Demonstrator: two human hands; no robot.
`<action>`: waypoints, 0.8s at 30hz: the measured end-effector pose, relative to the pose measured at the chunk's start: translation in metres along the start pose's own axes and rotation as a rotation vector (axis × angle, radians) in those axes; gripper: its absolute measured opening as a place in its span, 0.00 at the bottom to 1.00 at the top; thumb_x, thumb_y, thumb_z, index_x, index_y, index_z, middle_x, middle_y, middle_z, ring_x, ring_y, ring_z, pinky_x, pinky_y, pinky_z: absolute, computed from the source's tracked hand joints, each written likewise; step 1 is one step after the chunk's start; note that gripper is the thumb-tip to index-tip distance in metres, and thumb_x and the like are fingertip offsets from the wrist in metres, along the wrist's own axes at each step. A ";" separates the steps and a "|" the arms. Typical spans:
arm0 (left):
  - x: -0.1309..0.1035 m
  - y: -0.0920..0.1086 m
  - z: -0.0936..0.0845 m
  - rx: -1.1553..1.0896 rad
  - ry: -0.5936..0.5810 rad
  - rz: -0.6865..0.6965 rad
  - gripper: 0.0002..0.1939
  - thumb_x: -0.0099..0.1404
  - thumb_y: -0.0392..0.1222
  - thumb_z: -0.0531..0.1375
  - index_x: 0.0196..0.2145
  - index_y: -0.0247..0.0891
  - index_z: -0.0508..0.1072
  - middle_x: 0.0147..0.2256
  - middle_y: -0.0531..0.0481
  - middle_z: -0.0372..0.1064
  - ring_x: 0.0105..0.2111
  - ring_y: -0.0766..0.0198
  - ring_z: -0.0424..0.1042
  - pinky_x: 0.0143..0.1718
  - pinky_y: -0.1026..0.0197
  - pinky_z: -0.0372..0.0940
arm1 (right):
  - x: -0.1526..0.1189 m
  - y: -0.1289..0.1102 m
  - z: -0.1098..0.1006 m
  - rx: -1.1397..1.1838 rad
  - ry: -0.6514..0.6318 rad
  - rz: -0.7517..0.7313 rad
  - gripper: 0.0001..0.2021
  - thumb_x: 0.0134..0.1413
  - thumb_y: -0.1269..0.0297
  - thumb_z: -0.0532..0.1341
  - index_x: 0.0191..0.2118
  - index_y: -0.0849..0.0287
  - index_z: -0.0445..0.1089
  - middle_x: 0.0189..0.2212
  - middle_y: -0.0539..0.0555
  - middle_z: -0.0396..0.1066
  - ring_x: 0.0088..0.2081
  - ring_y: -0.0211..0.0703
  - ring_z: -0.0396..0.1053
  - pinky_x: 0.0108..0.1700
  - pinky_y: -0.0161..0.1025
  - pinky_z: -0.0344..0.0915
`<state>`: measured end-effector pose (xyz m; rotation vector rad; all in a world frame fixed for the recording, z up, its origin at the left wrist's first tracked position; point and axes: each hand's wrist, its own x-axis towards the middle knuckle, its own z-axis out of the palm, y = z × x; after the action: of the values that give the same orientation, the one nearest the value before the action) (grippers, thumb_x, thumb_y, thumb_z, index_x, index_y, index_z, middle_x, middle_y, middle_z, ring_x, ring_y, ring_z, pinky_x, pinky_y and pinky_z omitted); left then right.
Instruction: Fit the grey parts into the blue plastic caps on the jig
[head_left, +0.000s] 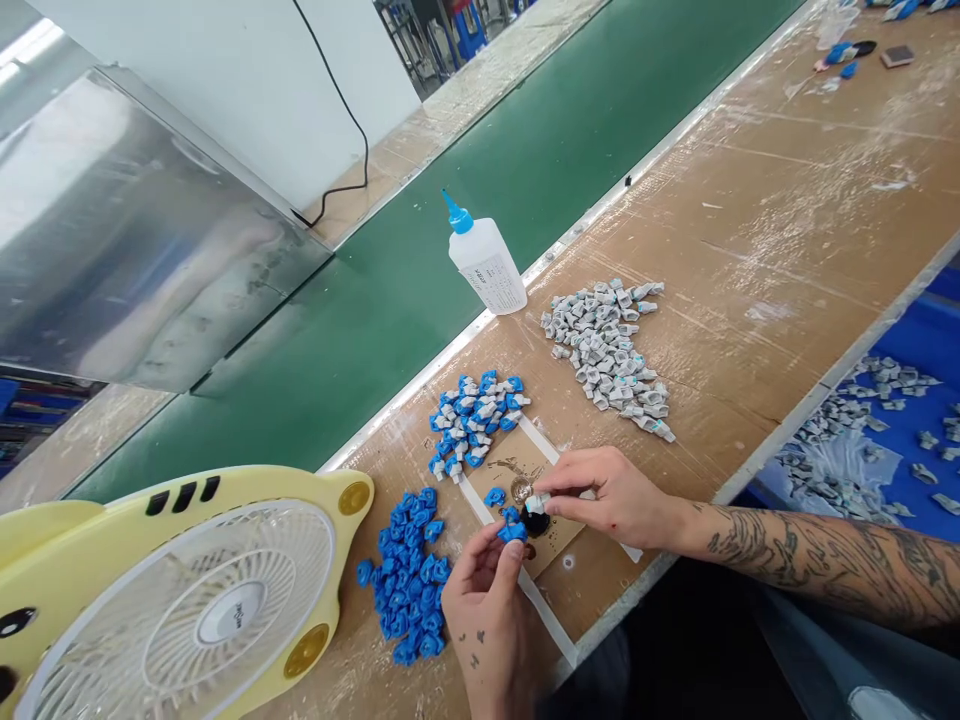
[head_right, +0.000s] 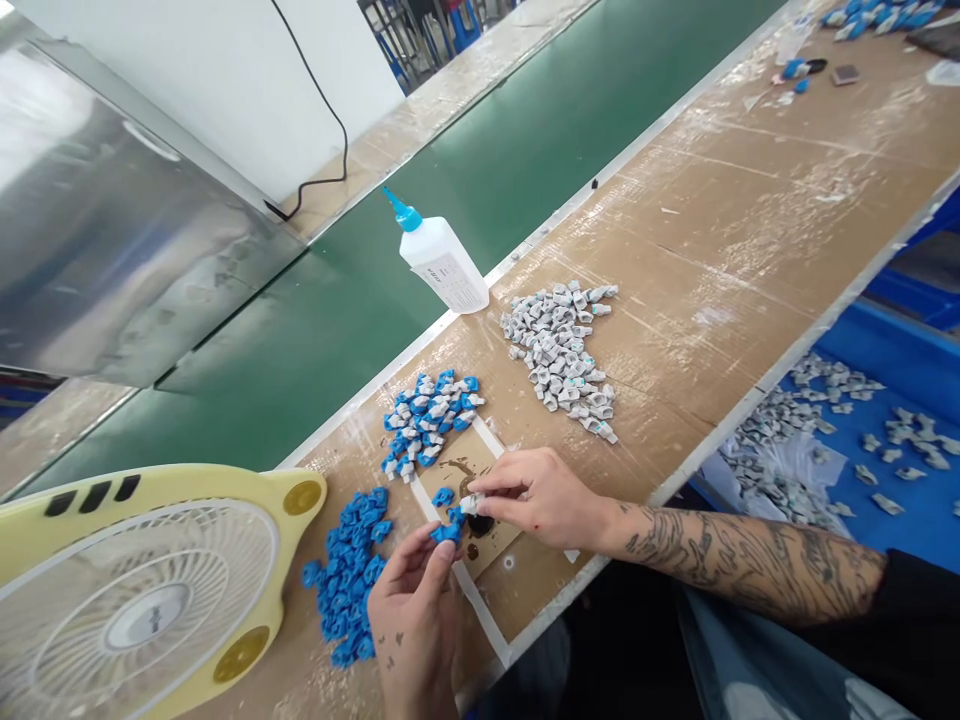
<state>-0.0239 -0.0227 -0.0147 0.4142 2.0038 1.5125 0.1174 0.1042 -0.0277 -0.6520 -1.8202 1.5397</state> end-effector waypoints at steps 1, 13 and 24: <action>-0.001 0.000 0.004 -0.088 0.017 -0.029 0.19 0.42 0.50 0.76 0.30 0.38 0.82 0.27 0.47 0.79 0.26 0.61 0.77 0.30 0.62 0.73 | -0.001 0.000 0.004 0.002 0.013 -0.015 0.11 0.62 0.59 0.65 0.43 0.60 0.81 0.36 0.57 0.80 0.37 0.42 0.77 0.41 0.36 0.73; 0.000 0.011 0.014 -0.308 -0.117 -0.142 0.21 0.36 0.52 0.78 0.25 0.37 0.81 0.23 0.48 0.75 0.22 0.67 0.72 0.25 0.67 0.69 | 0.004 -0.008 0.009 -0.183 -0.113 -0.318 0.11 0.67 0.66 0.60 0.41 0.63 0.80 0.31 0.57 0.76 0.32 0.38 0.74 0.36 0.31 0.71; -0.003 0.013 0.010 -0.464 -0.094 -0.166 0.20 0.36 0.49 0.79 0.25 0.38 0.80 0.23 0.49 0.76 0.22 0.70 0.72 0.26 0.70 0.69 | 0.007 -0.014 0.024 -0.174 -0.037 -0.377 0.11 0.67 0.66 0.61 0.40 0.64 0.80 0.30 0.56 0.76 0.31 0.36 0.74 0.35 0.29 0.71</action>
<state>-0.0169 -0.0133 -0.0033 0.1209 1.5106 1.7482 0.0954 0.0912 -0.0147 -0.3317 -1.9856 1.1619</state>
